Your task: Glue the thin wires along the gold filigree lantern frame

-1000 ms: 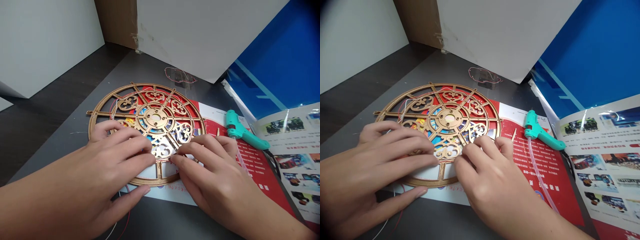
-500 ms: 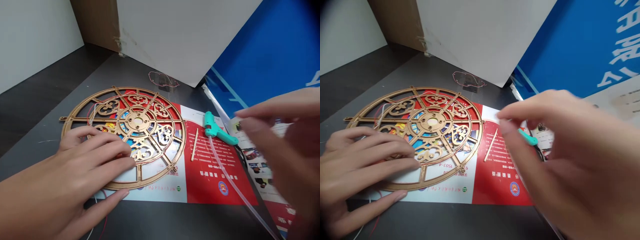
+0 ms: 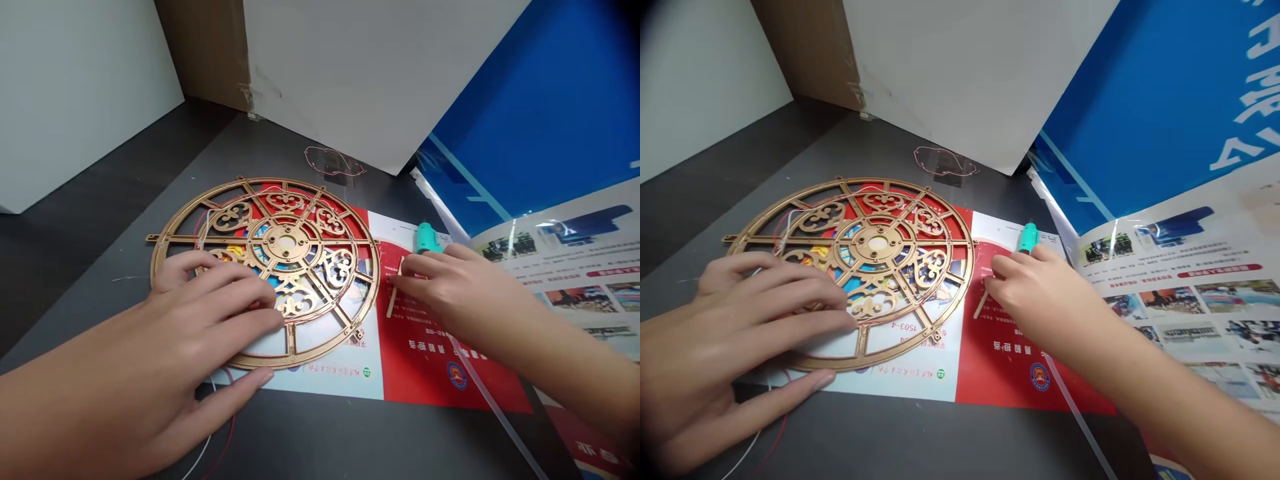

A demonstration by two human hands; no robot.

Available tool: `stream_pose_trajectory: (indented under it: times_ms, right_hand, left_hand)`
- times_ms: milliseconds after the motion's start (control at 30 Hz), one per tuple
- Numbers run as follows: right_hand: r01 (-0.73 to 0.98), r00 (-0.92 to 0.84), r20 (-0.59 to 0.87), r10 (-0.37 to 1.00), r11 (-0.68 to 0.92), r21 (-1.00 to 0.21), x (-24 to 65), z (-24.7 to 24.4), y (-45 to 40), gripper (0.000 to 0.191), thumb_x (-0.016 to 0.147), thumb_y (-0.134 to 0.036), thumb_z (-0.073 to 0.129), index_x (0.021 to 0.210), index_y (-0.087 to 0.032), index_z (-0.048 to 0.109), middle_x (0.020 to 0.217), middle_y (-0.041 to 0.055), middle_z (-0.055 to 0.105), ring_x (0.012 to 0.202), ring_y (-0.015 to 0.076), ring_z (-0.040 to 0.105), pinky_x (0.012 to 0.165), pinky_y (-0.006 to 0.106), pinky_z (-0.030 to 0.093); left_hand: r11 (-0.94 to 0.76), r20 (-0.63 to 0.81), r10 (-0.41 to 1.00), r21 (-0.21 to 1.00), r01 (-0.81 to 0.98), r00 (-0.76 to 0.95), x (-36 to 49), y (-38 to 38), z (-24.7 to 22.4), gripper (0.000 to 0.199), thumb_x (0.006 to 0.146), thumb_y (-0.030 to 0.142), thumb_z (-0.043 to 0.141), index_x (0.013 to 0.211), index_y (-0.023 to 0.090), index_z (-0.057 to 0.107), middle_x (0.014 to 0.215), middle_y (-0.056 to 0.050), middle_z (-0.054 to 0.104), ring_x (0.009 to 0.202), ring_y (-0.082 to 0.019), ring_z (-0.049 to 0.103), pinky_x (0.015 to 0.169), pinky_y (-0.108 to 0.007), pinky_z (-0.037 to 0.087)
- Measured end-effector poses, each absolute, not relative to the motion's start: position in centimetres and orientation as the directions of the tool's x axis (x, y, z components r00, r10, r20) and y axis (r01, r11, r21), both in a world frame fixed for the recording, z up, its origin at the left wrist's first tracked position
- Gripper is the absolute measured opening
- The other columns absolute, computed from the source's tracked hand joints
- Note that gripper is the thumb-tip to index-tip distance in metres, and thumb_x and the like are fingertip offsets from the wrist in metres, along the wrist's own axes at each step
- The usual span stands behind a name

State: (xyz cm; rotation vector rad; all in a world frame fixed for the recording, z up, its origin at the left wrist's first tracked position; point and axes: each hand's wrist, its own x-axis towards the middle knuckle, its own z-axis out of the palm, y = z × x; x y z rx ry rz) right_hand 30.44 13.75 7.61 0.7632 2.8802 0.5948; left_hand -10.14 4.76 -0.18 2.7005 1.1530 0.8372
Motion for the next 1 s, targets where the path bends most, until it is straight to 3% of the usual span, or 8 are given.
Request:
stream_pose_trajectory:
  times_ms: [233, 333, 367, 433, 533, 633, 767, 1000]
  right_hand:
    - [0.281, -0.935, -0.084, 0.344, 0.865, 0.416, 30.0, 10.1, 15.0, 0.034, 0.097, 0.007, 0.076, 0.085, -0.025, 0.079, 0.074, 0.0002, 0.077, 0.064, 0.0218, 0.066, 0.072, 0.044, 0.040]
    - [0.363, -0.931, 0.091, 0.354, 0.869, 0.337, 29.5, 11.0, 13.4, 0.036, 0.114, -0.003, 0.067, 0.089, -0.027, 0.073, 0.079, 0.0024, 0.076, 0.068, 0.0212, 0.061, 0.074, 0.044, 0.050]
    - [0.474, -0.874, 0.253, 0.415, 0.843, 0.255, 29.0, 11.2, 12.6, 0.034, 0.118, -0.006, 0.068, 0.093, -0.027, 0.073, 0.081, 0.0028, 0.075, 0.071, 0.0216, 0.062, 0.072, 0.043, 0.051]
    - [0.616, -0.666, 0.458, 0.589, 0.781, -0.108, 27.4, 11.1, 10.6, 0.027, 0.114, -0.004, 0.076, 0.105, -0.030, 0.077, 0.087, -0.0004, 0.082, 0.070, 0.0180, 0.068, 0.064, 0.038, 0.052]
    - [0.496, -0.433, 0.423, 0.796, 0.602, -0.626, 24.0, 10.0, 8.3, 0.023, 0.110, -0.014, 0.084, 0.098, -0.032, 0.077, 0.091, -0.0012, 0.086, 0.072, 0.0189, 0.076, 0.058, 0.035, 0.054]
    - [0.305, -0.482, 0.210, 0.851, 0.388, -0.870, 21.3, 8.3, 7.6, 0.022, 0.111, -0.024, 0.096, 0.097, -0.030, 0.080, 0.083, -0.0034, 0.084, 0.070, 0.0165, 0.077, 0.061, 0.029, 0.062]
    - [0.219, -0.469, 0.057, 0.881, 0.179, -0.959, 20.3, 6.4, 7.9, 0.025, 0.110, -0.031, 0.106, 0.100, -0.029, 0.083, 0.089, -0.0021, 0.088, 0.078, 0.0191, 0.085, 0.067, 0.027, 0.071]
    - [0.322, -0.411, 0.101, 0.906, 0.248, -0.914, 20.4, 6.4, 7.8, 0.036, 0.113, -0.044, 0.105, 0.091, -0.027, 0.082, 0.077, -0.0035, 0.077, 0.066, 0.0135, 0.073, 0.059, 0.021, 0.063]
  left_hand:
    - [-0.778, 0.465, 0.613, 0.211, 0.592, 0.639, -9.0, 4.9, 0.8, 0.031, 0.119, 0.022, 0.057, 0.143, 0.035, 0.073, 0.125, 0.000, 0.085, 0.116, -0.027, 0.078, 0.125, -0.053, 0.036]
    - [-0.773, 0.464, 0.622, 0.233, 0.590, 0.631, -8.9, 4.8, 0.5, 0.026, 0.122, 0.025, 0.056, 0.137, 0.034, 0.075, 0.122, -0.001, 0.083, 0.114, -0.028, 0.076, 0.123, -0.055, 0.035]
    - [-0.772, 0.465, 0.624, 0.240, 0.589, 0.628, -8.9, 4.8, 0.4, 0.025, 0.123, 0.025, 0.056, 0.137, 0.034, 0.075, 0.122, -0.001, 0.083, 0.113, -0.028, 0.076, 0.123, -0.055, 0.035]
    - [-0.770, 0.464, 0.627, 0.248, 0.587, 0.626, -8.9, 4.8, 0.3, 0.025, 0.123, 0.027, 0.057, 0.137, 0.034, 0.076, 0.123, -0.002, 0.083, 0.114, -0.028, 0.076, 0.124, -0.056, 0.036]
    - [-0.769, 0.465, 0.630, 0.266, 0.581, 0.621, -9.0, 4.9, 0.3, 0.024, 0.121, 0.027, 0.061, 0.137, 0.035, 0.077, 0.125, -0.002, 0.084, 0.115, -0.030, 0.076, 0.124, -0.056, 0.040]
    - [-0.762, 0.460, 0.641, 0.290, 0.579, 0.614, -8.9, 4.9, 0.5, 0.025, 0.120, 0.026, 0.062, 0.137, 0.036, 0.077, 0.125, -0.002, 0.084, 0.115, -0.030, 0.075, 0.122, -0.056, 0.041]
    - [-0.760, 0.443, 0.645, 0.284, 0.585, 0.623, -8.7, 4.8, 0.7, 0.021, 0.121, 0.028, 0.063, 0.137, 0.036, 0.074, 0.126, -0.002, 0.084, 0.117, -0.031, 0.076, 0.120, -0.058, 0.043]
    - [-0.756, 0.444, 0.650, 0.292, 0.586, 0.617, -8.6, 4.8, 0.8, 0.021, 0.118, 0.026, 0.066, 0.134, 0.034, 0.075, 0.126, -0.002, 0.085, 0.116, -0.031, 0.078, 0.116, -0.058, 0.048]
